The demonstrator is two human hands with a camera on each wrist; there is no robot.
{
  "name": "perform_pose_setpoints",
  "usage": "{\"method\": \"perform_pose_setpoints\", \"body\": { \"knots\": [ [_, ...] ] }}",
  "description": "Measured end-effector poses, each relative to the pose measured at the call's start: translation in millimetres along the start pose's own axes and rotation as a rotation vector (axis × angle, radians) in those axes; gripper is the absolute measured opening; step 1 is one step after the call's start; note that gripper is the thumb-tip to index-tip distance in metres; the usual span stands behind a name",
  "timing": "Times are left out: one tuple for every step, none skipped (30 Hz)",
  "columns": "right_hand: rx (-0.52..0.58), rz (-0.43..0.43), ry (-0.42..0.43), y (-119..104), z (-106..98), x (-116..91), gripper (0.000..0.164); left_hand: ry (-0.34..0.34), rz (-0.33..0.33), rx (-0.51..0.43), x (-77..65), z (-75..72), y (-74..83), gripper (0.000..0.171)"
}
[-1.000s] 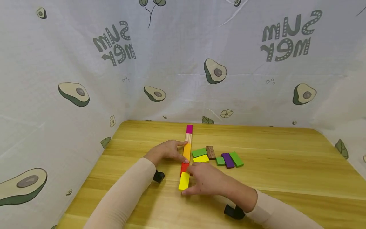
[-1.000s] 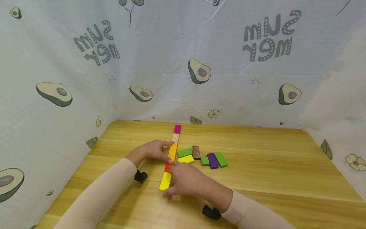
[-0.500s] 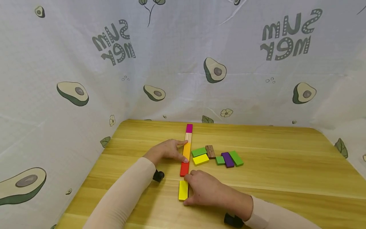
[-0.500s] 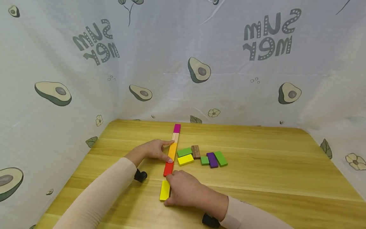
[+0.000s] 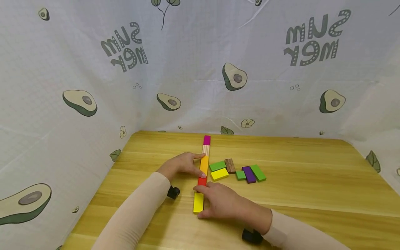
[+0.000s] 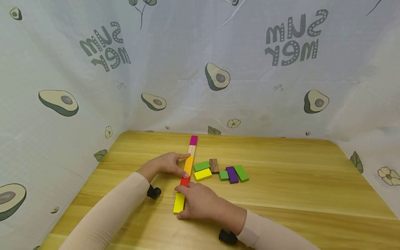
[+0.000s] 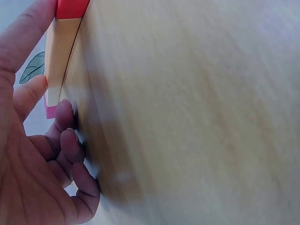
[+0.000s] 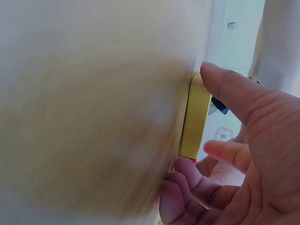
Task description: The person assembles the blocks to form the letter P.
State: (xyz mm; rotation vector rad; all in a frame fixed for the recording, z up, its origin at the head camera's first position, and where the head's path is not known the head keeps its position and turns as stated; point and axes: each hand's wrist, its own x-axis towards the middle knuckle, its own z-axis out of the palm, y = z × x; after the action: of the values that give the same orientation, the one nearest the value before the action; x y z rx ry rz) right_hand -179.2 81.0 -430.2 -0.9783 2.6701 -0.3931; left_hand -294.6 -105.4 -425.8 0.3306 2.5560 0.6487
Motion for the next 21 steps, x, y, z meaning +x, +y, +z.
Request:
{"method": "perform_pose_setpoints", "body": {
  "knots": [
    [-0.001,-0.012,0.0,1.3,0.0,0.7,0.078,0.0,0.001,-0.001,0.1,0.0,-0.1,0.096],
    [-0.002,-0.023,-0.002,2.4,-0.1,1.3,0.077,0.0,0.001,-0.001,0.2,-0.1,-0.1,0.095],
    [-0.003,-0.031,-0.005,3.5,-0.1,2.0,0.076,0.0,0.001,0.001,0.3,0.0,-0.2,0.095],
    [-0.001,-0.038,-0.009,4.3,-0.3,2.3,0.075,0.0,0.001,0.002,0.6,0.0,-0.3,0.095],
    [0.003,-0.04,-0.014,5.0,-0.4,2.7,0.074,0.0,0.0,0.002,0.8,0.0,-0.3,0.095],
    [0.009,-0.038,-0.02,5.6,-0.4,3.1,0.074,-0.001,-0.001,0.002,0.9,0.0,-0.3,0.095],
    [0.014,-0.035,-0.025,6.1,-0.5,3.5,0.073,-0.002,-0.003,0.0,1.1,-0.1,-0.2,0.095],
    [0.021,-0.031,-0.03,6.4,-0.8,3.7,0.074,-0.002,-0.005,0.001,1.2,-0.3,-0.1,0.095],
    [0.028,-0.028,-0.037,6.7,-1.0,4.1,0.075,-0.002,-0.005,0.002,1.3,-0.4,0.0,0.095],
    [0.034,-0.028,-0.042,7.1,-1.2,4.4,0.074,-0.001,-0.005,0.002,1.4,-0.6,0.2,0.095],
    [0.038,-0.032,-0.045,7.4,-1.5,4.8,0.073,0.0,-0.005,0.0,1.3,-0.8,0.4,0.095],
    [0.039,-0.041,-0.048,7.7,-1.9,5.2,0.072,0.0,-0.004,0.0,1.3,-1.0,0.5,0.095],
    [0.038,-0.048,-0.05,7.9,-2.4,5.6,0.07,0.001,-0.003,0.0,1.3,-1.2,0.6,0.095],
    [0.042,-0.055,-0.052,8.2,-2.8,6.0,0.068,0.001,-0.002,-0.001,1.3,-1.3,0.8,0.095],
    [0.043,-0.061,-0.054,8.4,-3.1,6.3,0.066,0.001,0.0,-0.002,1.4,-1.4,0.9,0.095],
    [0.044,-0.065,-0.055,8.7,-3.3,6.6,0.064,0.001,0.0,-0.003,1.4,-1.4,0.9,0.095],
    [0.045,-0.067,-0.055,8.8,-3.7,6.7,0.063,0.0,0.0,-0.005,1.4,-1.4,0.8,0.095],
    [0.048,-0.066,-0.056,9.0,-3.7,6.9,0.063,-0.001,0.001,-0.005,1.5,-1.2,0.6,0.095],
    [0.05,-0.064,-0.057,9.1,-3.9,7.0,0.063,-0.002,0.0,-0.007,1.5,-1.0,0.4,0.095],
    [0.055,-0.061,-0.06,9.3,-3.8,7.1,0.064,-0.002,0.0,-0.009,1.6,-0.8,0.2,0.095],
    [0.056,-0.058,-0.062,9.4,-3.8,7.2,0.064,-0.003,-0.002,-0.011,1.5,-0.5,0.0,0.095]
  ]
}}
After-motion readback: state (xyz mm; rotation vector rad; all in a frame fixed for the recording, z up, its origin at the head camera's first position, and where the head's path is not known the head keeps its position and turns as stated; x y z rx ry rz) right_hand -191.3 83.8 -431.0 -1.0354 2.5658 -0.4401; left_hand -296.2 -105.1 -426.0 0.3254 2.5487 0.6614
